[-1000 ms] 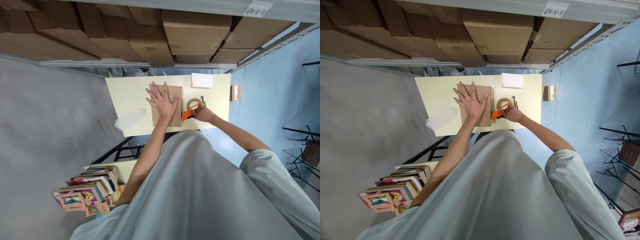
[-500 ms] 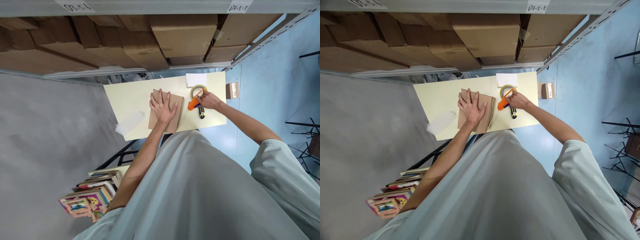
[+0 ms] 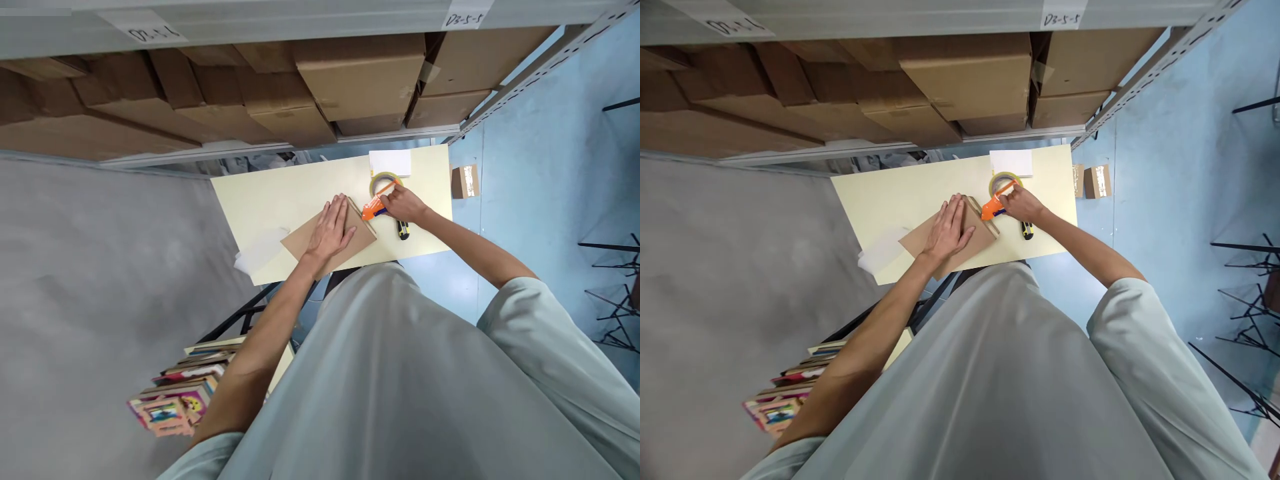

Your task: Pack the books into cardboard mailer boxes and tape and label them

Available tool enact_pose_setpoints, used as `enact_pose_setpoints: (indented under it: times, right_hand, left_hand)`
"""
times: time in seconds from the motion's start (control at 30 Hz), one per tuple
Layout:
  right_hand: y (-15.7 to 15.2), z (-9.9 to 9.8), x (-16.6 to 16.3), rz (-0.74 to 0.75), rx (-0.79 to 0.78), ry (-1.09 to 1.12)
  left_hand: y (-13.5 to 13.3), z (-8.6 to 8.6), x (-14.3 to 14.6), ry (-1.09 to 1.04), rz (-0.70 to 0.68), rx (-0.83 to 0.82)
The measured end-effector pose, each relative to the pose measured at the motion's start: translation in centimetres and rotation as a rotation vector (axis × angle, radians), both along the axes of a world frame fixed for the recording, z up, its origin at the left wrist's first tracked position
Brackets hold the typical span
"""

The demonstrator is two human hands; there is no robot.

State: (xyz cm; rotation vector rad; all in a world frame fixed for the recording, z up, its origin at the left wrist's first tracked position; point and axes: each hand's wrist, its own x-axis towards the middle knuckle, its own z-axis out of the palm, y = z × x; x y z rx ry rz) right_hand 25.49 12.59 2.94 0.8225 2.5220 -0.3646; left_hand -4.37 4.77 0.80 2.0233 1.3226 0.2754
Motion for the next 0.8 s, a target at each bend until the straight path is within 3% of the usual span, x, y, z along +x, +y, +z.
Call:
enact_pose_setpoints:
  times: [0.07, 0.17, 0.23, 0.27, 0.37, 0.53, 0.67, 0.8]
  right_hand:
    - [-2.2, -0.1, 0.4, -0.067, -0.007, -0.005]
    - [-5.1, -0.2, 0.7, -0.155, -0.043, -0.019]
    - [-6.9, -0.2, 0.5, -0.193, -0.067, -0.021]
    - [-7.7, -0.2, 0.3, -0.203, -0.077, -0.018]
    - [-10.0, -0.2, -0.1, -0.191, -0.110, -0.005]
    - [-11.8, -0.3, 1.0, -0.140, -0.155, 0.031]
    - [-10.0, -0.4, 2.8, -0.077, -0.159, 0.027]
    - [-6.9, -0.1, 4.1, 0.037, -0.126, 0.010]
  left_hand:
    - [-1.0, 0.5, -1.1, 0.085, 0.239, 0.008]
    - [-3.0, 1.0, -2.0, 0.251, 0.739, -0.051]
    - [-3.9, 0.9, -1.5, 0.308, 0.935, -0.125]
    - [-4.1, 0.8, -1.0, 0.322, 0.967, -0.139]
    - [-3.7, 0.6, 1.0, 0.313, 0.875, -0.049]
    - [-2.5, 0.6, 2.2, 0.218, 0.530, 0.053]
    - [-2.4, 0.1, 1.6, 0.209, 0.440, 0.091]
    - [-2.5, -0.3, 1.4, 0.191, 0.445, 0.101]
